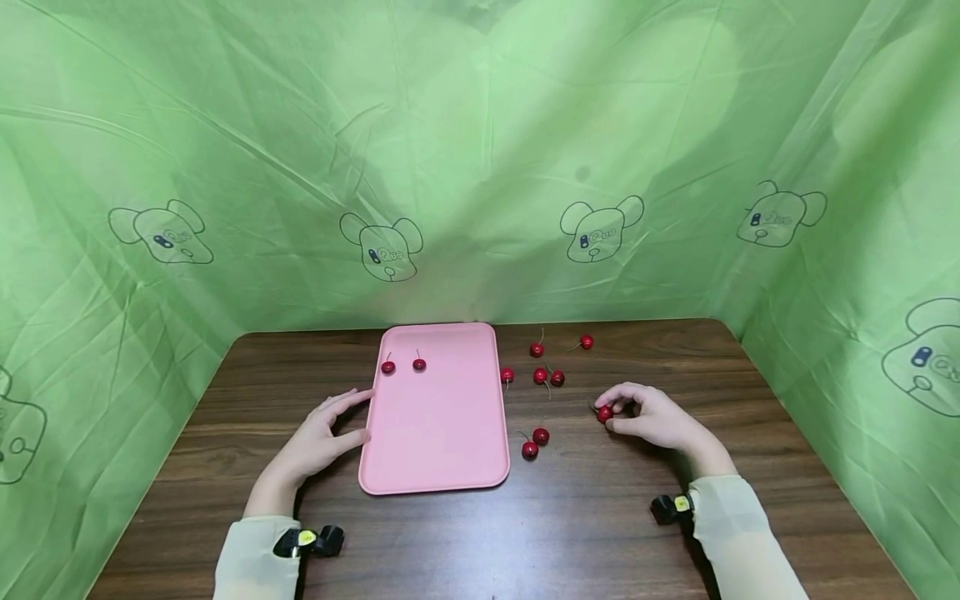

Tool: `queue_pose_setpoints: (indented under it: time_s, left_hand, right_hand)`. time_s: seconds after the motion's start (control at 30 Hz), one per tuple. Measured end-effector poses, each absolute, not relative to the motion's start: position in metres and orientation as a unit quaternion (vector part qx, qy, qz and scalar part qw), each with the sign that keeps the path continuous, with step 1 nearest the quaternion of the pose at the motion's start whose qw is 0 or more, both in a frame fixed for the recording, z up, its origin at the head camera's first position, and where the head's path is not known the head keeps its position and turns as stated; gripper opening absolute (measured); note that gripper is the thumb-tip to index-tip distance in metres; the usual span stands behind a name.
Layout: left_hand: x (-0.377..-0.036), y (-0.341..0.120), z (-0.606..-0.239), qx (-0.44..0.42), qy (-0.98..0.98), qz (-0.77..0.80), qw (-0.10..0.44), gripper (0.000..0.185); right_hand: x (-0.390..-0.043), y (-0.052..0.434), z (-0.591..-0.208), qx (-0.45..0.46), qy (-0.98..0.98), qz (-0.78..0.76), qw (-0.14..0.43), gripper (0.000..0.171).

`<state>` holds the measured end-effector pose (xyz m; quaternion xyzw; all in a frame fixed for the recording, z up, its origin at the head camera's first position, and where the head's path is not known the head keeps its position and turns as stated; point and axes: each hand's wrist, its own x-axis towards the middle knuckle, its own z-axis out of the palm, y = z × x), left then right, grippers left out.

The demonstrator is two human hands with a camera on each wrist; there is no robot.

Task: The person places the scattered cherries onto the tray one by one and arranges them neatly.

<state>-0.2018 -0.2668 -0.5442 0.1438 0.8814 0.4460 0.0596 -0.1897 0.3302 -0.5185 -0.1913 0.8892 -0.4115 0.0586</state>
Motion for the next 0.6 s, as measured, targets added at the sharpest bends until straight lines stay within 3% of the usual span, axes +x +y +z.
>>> queue_pose_setpoints:
  time_s: [0.6]
  left_hand:
    - [-0.2,-0.266,-0.543,0.145,0.882,0.445,0.059,0.068]
  right_hand:
    - [-0.189,0.32,-0.512,-0.16,0.883,-0.441,0.017,0.021]
